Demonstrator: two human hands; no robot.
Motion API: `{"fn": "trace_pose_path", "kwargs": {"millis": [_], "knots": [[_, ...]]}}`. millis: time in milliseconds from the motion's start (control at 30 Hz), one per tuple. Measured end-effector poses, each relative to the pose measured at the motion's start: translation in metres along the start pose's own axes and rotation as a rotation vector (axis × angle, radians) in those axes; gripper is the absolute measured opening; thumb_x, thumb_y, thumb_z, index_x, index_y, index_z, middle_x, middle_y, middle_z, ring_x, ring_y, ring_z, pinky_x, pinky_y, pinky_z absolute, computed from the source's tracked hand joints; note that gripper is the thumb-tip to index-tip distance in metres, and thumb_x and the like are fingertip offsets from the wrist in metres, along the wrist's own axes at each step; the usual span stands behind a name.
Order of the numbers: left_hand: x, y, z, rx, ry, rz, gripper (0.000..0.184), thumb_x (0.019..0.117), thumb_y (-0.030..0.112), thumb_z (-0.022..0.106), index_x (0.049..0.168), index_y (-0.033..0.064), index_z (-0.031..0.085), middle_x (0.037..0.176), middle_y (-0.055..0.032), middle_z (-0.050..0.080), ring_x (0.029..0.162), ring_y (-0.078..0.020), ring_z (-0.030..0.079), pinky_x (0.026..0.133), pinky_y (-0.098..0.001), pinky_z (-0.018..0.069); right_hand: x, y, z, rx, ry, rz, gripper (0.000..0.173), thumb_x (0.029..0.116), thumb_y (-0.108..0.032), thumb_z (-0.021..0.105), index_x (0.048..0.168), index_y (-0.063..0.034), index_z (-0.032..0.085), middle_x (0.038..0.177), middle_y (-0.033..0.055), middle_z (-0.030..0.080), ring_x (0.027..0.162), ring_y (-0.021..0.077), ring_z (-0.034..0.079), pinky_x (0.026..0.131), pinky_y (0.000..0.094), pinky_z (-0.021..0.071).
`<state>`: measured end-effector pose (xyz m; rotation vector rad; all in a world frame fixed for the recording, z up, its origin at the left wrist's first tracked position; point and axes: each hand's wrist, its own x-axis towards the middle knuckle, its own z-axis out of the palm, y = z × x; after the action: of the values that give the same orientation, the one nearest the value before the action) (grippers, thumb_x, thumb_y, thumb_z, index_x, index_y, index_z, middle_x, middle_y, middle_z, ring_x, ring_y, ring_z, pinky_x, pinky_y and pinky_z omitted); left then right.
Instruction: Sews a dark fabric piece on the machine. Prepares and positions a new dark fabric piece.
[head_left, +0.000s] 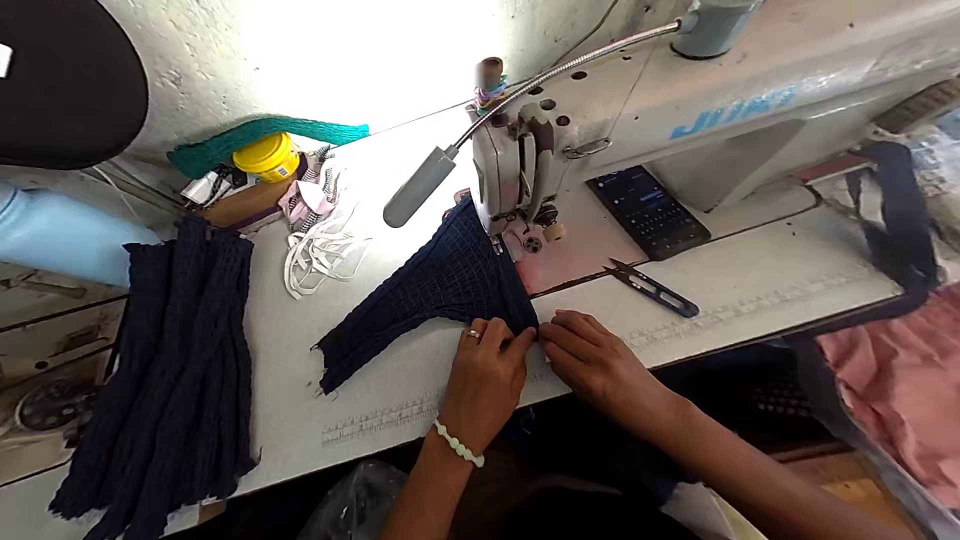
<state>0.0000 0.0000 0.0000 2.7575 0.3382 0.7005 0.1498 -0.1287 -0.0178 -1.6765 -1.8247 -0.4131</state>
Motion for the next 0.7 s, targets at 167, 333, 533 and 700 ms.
{"fn": "trace_pose_path", "kwargs": {"millis": [167, 333, 533, 700], "knots": [[0.0025, -0.0001, 0.0002, -0.006, 0.000, -0.003, 0.026, 0.0904, 0.010, 0.060, 0.110, 0.0085, 0.078, 0.087, -0.0096, 0.067, 0.086, -0.0271, 0.065, 0.077, -0.0351, 0.0545, -0.0010, 0.0001, 0.0004, -0.009, 0.002, -0.033, 0.019, 0.0974, 0.003, 0.053, 0.091, -0.0019, 0.070, 0.101, 0.0123, 0.075, 0.099, 0.0279, 0.071, 0.099, 0.0383, 0.0529], [0.0027, -0.0002, 0.0005, 0.003, -0.003, 0.005, 0.032, 0.0895, 0.009, 0.060, 0.115, 0.0109, 0.079, 0.085, -0.0089, 0.065, 0.085, -0.0254, 0.064, 0.077, -0.0324, 0.0535, 0.0011, 0.0045, -0.0016, 0.038, -0.034, -0.070, 0.020, 0.0989, 0.004, 0.052, 0.093, -0.0015, 0.069, 0.104, 0.0117, 0.075, 0.108, 0.0262, 0.071, 0.105, 0.0403, 0.0512], [0.0030, -0.0010, -0.0018, -0.007, -0.007, 0.025, 0.027, 0.0885, 0.005, 0.061, 0.107, 0.0090, 0.080, 0.087, -0.0099, 0.067, 0.088, -0.0269, 0.065, 0.078, -0.0332, 0.0548, -0.0048, 0.0031, 0.0037, 0.162, 0.008, 0.071, 0.017, 0.0985, -0.002, 0.056, 0.096, -0.0047, 0.073, 0.106, 0.0161, 0.071, 0.110, 0.0295, 0.068, 0.098, 0.0349, 0.0545], [0.0007, -0.0014, -0.0027, -0.021, 0.004, 0.037, 0.026, 0.0875, 0.004, 0.062, 0.106, 0.0078, 0.080, 0.089, -0.0103, 0.068, 0.090, -0.0275, 0.066, 0.082, -0.0333, 0.0551, -0.0063, 0.0017, 0.0055, 0.168, 0.008, 0.118, 0.018, 0.0992, -0.003, 0.056, 0.100, -0.0067, 0.074, 0.112, 0.0144, 0.073, 0.112, 0.0285, 0.068, 0.098, 0.0337, 0.0541]]}}
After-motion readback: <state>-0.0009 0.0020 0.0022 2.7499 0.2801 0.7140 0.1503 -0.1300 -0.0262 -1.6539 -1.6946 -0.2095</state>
